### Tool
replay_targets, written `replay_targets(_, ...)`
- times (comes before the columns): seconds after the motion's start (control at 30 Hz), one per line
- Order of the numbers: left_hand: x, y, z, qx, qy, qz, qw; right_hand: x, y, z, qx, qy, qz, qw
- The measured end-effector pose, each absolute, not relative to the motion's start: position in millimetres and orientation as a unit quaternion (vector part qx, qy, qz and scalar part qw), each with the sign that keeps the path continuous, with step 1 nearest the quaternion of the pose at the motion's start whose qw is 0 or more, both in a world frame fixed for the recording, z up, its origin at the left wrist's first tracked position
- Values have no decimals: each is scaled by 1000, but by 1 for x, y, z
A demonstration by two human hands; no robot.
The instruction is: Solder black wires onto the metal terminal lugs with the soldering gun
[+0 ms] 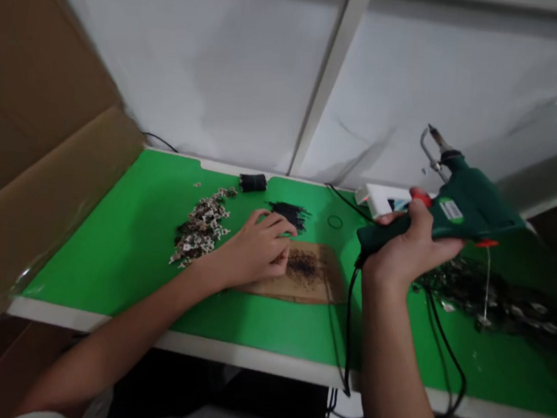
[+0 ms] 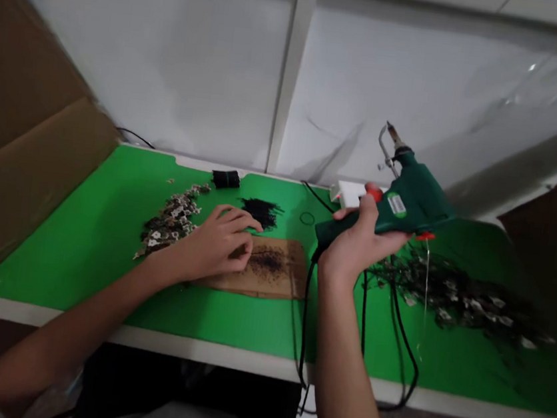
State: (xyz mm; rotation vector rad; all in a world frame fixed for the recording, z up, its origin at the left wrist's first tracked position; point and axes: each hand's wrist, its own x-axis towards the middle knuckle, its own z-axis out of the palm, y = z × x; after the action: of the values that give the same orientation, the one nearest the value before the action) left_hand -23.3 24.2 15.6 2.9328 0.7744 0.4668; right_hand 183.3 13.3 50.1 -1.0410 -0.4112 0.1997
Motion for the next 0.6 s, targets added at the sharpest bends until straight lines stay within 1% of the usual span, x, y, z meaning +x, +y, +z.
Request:
replay_targets(0.17,-18,16,7,964,230,125,32,189,19,42,-526,-205,120,817)
replay_targets(0.33,-20,23,0,962,230,137,47,186,21,34,-493,-218,136,831)
replay_targets(0.43,-23,27,2,960,234,131,78,186,21,33,-484,-221,141,835)
replay_targets(0.53,-28,32,14,954,246,116,130,187,21,33,-479,-217,146,838)
replay_targets(0.6,-38,38,29,941,252,146,174,188,22,34,-482,-209,146,839)
